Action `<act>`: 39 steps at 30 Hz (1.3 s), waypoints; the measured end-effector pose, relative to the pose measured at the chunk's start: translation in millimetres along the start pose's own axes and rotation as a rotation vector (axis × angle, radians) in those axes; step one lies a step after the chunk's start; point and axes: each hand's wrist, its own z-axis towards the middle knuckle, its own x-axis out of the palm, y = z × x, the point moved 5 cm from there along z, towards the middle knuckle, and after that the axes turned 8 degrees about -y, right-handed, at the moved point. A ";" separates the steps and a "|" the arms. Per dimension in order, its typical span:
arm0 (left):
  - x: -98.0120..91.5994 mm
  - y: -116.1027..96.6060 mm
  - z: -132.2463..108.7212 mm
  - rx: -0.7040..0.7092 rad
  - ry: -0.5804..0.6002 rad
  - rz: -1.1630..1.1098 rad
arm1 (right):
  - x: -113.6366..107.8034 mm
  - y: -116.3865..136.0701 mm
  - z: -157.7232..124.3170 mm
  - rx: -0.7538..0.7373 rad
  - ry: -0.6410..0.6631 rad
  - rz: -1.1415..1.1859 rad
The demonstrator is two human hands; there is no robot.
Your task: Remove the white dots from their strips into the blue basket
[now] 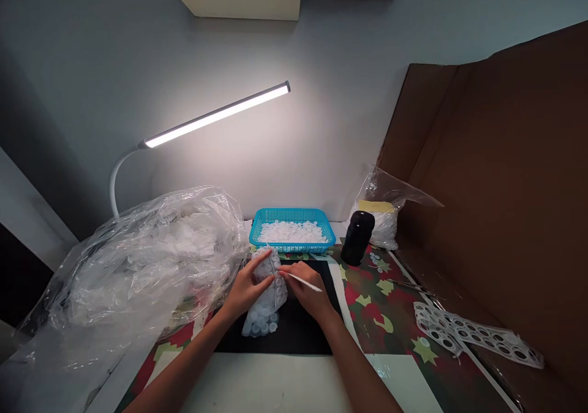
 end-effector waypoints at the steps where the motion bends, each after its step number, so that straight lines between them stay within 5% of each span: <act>1: 0.0 1.4 0.2 -0.014 0.003 -0.011 | -1.4 -0.8 0.5 0.012 -0.016 0.007; 11: 0.0 21.1 1.2 -0.138 0.043 -0.108 | -14.3 7.3 1.3 0.131 -0.187 0.105; 24: 2.6 22.3 0.3 -0.186 0.087 -0.168 | -0.2 13.3 -0.5 0.001 0.030 0.122; 39: 2.2 26.1 -0.1 -0.120 0.093 -0.118 | 1.6 13.3 -1.5 -0.101 0.068 0.071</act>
